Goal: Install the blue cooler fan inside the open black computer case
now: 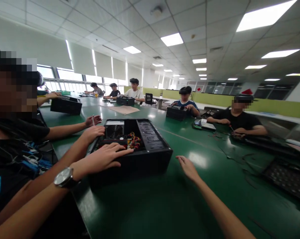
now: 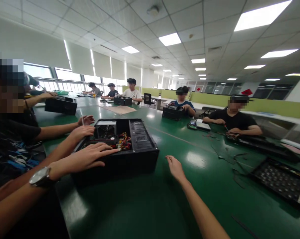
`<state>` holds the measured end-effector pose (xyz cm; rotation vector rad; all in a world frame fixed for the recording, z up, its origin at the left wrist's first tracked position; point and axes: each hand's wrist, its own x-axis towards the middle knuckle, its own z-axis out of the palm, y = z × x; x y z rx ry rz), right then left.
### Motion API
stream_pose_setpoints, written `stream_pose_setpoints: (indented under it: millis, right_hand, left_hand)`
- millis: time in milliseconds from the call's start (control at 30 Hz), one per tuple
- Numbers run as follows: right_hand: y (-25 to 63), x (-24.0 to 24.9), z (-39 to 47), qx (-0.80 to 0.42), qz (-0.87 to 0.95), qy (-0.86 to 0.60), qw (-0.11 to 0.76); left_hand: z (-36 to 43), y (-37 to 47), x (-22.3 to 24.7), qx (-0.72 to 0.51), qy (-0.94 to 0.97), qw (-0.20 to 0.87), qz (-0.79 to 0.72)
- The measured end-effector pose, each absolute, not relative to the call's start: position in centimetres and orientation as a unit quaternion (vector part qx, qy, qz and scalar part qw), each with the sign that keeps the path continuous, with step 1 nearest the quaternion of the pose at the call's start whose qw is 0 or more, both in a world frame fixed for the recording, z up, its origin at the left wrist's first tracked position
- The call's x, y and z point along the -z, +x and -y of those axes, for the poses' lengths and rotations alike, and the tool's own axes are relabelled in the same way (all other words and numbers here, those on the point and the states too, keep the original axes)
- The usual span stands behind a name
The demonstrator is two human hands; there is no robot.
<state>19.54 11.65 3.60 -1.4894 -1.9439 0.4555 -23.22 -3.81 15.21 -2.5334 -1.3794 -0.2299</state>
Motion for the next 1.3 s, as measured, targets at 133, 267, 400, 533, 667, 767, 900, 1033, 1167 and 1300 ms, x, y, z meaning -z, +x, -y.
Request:
stream_pose_setpoints:
  millis: [133,267,400,533,667,767,900,1033,1167,1300]
  right_hand:
    - [25.8,-1.9,-6.3,-0.16,0.693,-0.637,0.299]
    - [28.5,0.1,1.0,-0.117,0.694,-0.64,0.308]
    - [27.4,1.6,4.2,-0.041,0.75,-0.579,0.317]
    - [27.2,2.7,3.5,-0.001,0.774,-0.533,0.34]
    - [28.0,3.0,2.6,-0.004,0.759,-0.527,0.383]
    - [28.3,2.4,2.9,-0.003,0.717,-0.543,0.437]
    - [28.4,1.5,3.5,-0.016,0.653,-0.582,0.485]
    - [28.0,1.1,4.6,-0.011,0.638,-0.589,0.496]
    - [28.0,1.5,7.1,0.0,0.659,-0.573,0.488]
    - [31.0,3.0,11.1,0.015,0.717,-0.542,0.439]
  left_hand:
    - [3.6,-22.5,-13.7,0.151,-0.807,0.274,0.501]
    - [2.7,-14.5,-10.6,0.191,-0.873,0.193,0.405]
    - [0.4,-5.2,-4.7,0.209,-0.916,0.062,0.336]
    - [-1.1,-1.4,-0.8,0.199,-0.915,-0.001,0.35]
    - [-0.2,-1.9,-0.3,0.225,-0.913,0.008,0.34]
    - [0.1,-1.7,-1.1,0.235,-0.919,0.054,0.311]
    - [-3.0,1.3,-5.1,0.258,-0.904,0.123,0.319]
    - [-9.2,5.0,-11.3,0.243,-0.861,0.151,0.421]
    - [-13.6,6.2,-15.6,0.193,-0.821,0.116,0.525]
    - [-13.9,6.0,-16.9,0.156,-0.821,0.097,0.541]
